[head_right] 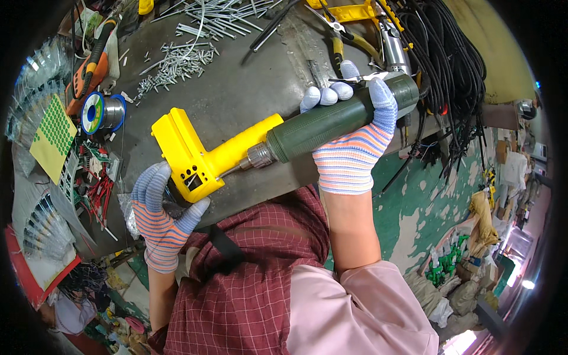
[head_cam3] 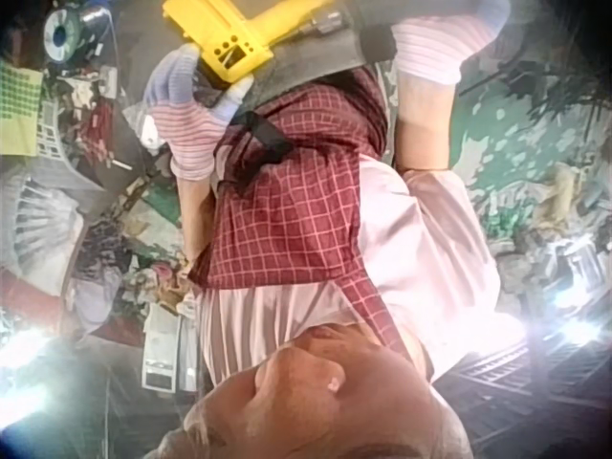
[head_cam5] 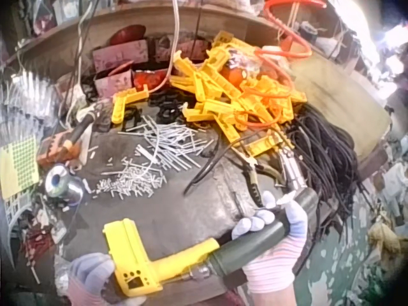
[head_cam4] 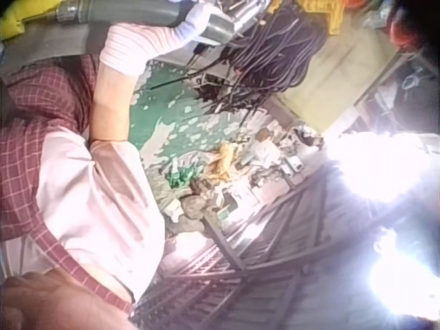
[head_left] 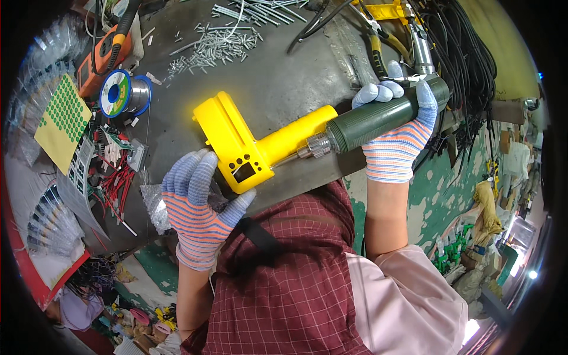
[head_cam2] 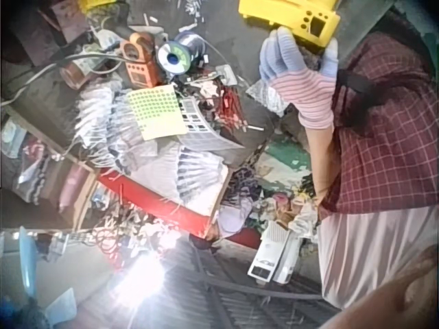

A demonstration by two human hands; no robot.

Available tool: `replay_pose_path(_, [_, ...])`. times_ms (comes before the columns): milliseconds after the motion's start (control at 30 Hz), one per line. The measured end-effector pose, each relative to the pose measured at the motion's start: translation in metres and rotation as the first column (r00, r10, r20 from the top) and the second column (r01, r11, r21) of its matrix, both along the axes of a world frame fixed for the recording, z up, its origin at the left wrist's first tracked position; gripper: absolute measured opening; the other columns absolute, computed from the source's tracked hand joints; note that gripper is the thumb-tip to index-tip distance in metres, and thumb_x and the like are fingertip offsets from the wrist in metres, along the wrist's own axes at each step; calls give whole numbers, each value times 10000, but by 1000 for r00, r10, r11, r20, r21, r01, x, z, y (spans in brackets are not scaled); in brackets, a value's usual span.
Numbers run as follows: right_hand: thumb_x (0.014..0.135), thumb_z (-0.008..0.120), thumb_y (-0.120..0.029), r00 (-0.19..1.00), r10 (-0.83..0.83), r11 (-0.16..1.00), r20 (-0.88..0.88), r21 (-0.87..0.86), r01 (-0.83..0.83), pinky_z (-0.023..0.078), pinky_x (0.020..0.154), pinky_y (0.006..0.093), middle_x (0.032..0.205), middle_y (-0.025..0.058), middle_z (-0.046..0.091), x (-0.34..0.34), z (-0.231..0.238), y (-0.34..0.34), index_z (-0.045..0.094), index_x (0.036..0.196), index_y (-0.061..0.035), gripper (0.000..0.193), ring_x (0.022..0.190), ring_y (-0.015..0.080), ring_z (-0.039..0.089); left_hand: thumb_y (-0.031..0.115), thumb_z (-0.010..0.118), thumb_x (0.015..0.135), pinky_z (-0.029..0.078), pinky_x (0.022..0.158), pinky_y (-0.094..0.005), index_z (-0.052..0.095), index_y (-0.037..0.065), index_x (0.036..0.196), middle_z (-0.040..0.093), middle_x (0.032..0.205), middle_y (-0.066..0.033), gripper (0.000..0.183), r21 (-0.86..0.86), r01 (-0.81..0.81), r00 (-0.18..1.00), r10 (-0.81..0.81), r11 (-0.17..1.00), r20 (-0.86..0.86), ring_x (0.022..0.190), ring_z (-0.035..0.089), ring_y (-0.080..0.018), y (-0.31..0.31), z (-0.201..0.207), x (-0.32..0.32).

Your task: The person unscrews and opens a yellow tool housing using an electric screwdriver, applies a sticker to the casing, solders wires onto a circuit board with a soldering iron, and fits the board into the housing.

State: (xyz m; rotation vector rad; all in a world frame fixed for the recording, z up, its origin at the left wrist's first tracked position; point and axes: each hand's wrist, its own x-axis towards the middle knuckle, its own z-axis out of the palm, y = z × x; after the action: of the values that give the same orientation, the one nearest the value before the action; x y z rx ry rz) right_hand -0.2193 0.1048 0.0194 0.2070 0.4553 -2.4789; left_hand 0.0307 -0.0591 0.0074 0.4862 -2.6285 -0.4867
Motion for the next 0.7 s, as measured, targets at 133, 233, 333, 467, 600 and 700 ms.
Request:
replay_pose_path(133, [858,663,-243,1000,2,1000,15,24,-3,535,803,400,755,43,618,1,1,-2,643,1127,44,394,714,213,606,359,851,680,420,966,-455,539,108,1264,583,1214,-101,708,10,-2,1000,2,1000,-1,1120,547,-326,-1,1,0])
replay_pose_path(233, [857,661,-234,999,53,998,5,-16,-53,524,804,385,755,38,618,-1,-1,-5,648,1101,36,364,710,204,597,384,851,682,422,958,-451,541,107,1253,584,1213,-101,706,16,-8,1000,8,1000,5,1116,551,-323,-1,1,1])
replay_pose_path(333, [859,652,-219,996,91,994,1,-65,-91,509,793,373,755,31,614,0,0,-7,652,1077,31,331,704,194,581,433,847,678,423,944,-450,545,105,1239,586,1209,-101,717,53,-27,1000,27,998,1,1106,555,-318,-1,1,2])
replay_pose_path(467, [842,661,-192,996,82,995,-46,-52,-84,490,794,363,746,20,595,5,6,-8,623,1105,26,344,706,176,555,476,837,667,418,939,-444,553,107,1224,585,1200,-98,727,82,-35,999,37,996,-19,1088,557,-308,-2,0,3])
replay_pose_path(600, [817,689,-196,989,108,991,-105,-62,-115,487,773,348,748,14,592,8,16,-8,606,1099,4,356,685,168,537,469,841,660,405,948,-454,547,114,1234,581,1200,-93,736,74,-35,999,35,997,-4,1090,557,-298,-2,1,5])
replay_pose_path(700, [812,691,-193,984,107,993,-142,-33,-113,486,770,345,745,12,592,8,16,-11,605,1088,-2,347,682,170,537,453,847,658,398,949,-466,537,116,1245,582,1202,-94,745,77,-37,999,37,996,2,1105,555,-299,-3,-1,6])
